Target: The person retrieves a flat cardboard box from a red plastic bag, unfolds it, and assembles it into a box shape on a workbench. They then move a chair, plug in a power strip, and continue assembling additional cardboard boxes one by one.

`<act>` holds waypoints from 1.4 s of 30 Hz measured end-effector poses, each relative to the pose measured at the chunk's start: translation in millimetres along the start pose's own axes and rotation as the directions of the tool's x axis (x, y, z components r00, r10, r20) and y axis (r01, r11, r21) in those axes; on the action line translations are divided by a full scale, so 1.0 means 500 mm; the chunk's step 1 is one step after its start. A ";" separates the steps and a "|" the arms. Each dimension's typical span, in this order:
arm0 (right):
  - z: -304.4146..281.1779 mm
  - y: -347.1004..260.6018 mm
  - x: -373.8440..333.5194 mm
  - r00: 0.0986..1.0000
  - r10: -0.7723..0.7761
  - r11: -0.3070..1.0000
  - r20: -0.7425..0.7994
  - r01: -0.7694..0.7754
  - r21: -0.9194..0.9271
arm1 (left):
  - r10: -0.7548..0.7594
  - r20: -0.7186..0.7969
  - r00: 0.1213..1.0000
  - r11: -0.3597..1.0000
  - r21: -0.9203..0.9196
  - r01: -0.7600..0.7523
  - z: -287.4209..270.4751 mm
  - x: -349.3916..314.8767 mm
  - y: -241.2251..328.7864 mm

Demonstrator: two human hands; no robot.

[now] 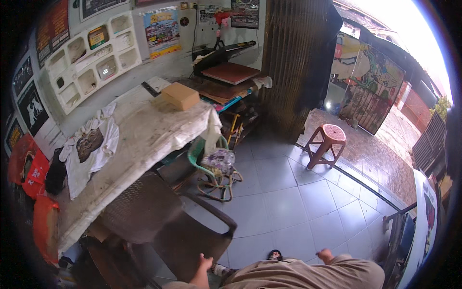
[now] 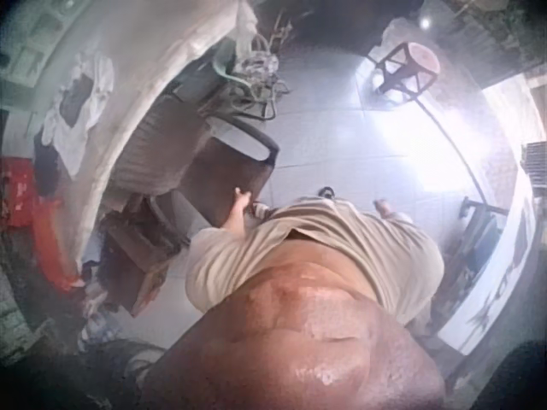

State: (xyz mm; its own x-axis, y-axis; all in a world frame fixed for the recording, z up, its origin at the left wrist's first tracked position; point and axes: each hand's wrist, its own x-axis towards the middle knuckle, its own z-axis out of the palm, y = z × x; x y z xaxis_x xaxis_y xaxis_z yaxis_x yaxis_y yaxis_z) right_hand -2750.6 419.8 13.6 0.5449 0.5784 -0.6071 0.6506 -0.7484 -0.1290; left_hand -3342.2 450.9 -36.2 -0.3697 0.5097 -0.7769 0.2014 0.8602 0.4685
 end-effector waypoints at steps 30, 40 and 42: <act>-0.489 -0.674 0.760 0.928 -0.210 0.931 0.307 0.095 0.351 | 0.074 -0.014 0.997 0.908 0.414 -0.062 0.363 0.264 0.902; -0.583 -0.721 1.313 0.810 -0.346 0.571 0.473 -0.218 0.791 | 0.561 -0.651 0.511 0.607 -0.097 -0.789 0.288 0.417 1.584; -0.613 -0.866 1.413 0.978 -0.208 0.857 0.026 0.169 0.486 | 0.569 -0.774 0.277 0.589 0.148 -0.794 0.253 0.404 1.689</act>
State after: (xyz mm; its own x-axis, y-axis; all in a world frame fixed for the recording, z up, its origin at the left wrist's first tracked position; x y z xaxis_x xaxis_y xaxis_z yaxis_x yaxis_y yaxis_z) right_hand -2485.1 1251.8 -118.9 0.3840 0.7127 -0.5870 0.3932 -0.7015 -0.5944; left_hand -3132.0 1282.3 149.2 -0.6901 0.6178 0.3768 0.5470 0.1044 0.8306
